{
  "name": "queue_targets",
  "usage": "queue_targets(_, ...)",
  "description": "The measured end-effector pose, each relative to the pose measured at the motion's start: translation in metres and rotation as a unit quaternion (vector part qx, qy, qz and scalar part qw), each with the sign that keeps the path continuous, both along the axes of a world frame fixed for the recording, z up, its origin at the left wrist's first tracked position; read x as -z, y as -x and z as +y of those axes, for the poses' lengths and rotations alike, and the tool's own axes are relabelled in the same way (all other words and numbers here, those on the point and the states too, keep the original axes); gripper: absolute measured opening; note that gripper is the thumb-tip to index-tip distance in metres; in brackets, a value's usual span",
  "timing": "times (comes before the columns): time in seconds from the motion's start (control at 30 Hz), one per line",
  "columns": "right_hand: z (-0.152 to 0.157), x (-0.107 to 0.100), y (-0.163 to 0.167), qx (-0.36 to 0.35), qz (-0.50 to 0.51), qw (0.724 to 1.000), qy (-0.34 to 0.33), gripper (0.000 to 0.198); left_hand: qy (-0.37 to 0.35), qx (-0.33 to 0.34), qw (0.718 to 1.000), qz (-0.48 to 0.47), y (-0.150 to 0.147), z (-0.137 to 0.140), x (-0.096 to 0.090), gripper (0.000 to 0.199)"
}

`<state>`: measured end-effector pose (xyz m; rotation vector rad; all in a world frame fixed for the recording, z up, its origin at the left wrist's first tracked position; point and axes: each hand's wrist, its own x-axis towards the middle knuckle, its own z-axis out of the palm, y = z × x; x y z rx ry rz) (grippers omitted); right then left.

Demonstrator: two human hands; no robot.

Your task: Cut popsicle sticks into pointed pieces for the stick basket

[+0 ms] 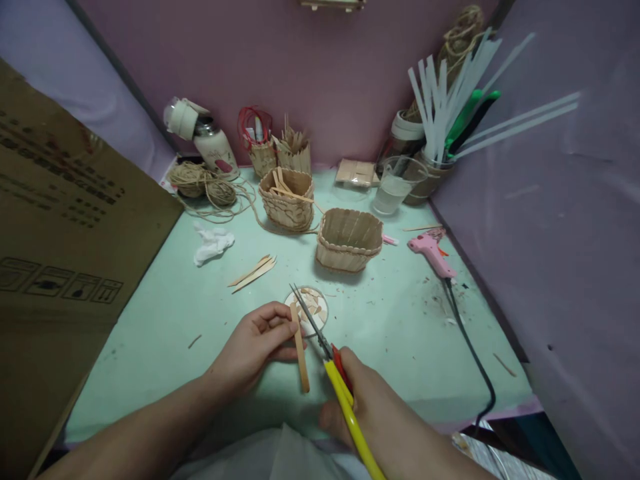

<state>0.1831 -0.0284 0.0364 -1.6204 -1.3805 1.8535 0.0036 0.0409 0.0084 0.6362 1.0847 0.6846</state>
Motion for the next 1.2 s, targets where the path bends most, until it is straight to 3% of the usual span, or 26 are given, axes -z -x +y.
queue_targets(0.2, -0.002, -0.005, -0.005, -0.056, -0.009, 0.998, 0.009, 0.036, -0.012, 0.013, 1.000, 0.002, 0.002, -0.002, 0.004, 0.029)
queue_targets(0.43, 0.004, -0.004, 0.004, -0.061, -0.036, 0.997, 0.014, 0.038, 0.002, 0.021, 1.000, 0.005, 0.001, -0.002, 0.005, 0.028)
queue_targets(0.8, 0.004, -0.007, -0.002, -0.083, -0.013, 0.996, -0.004, 0.028, 0.029, 0.015, 0.999, 0.007, -0.002, 0.000, 0.004, 0.030)
queue_targets(1.2, 0.006, -0.009, -0.006, -0.108, 0.031, 0.994, -0.004, 0.033, 0.054, 0.029, 0.998, 0.012, -0.004, -0.001, 0.004, 0.027)
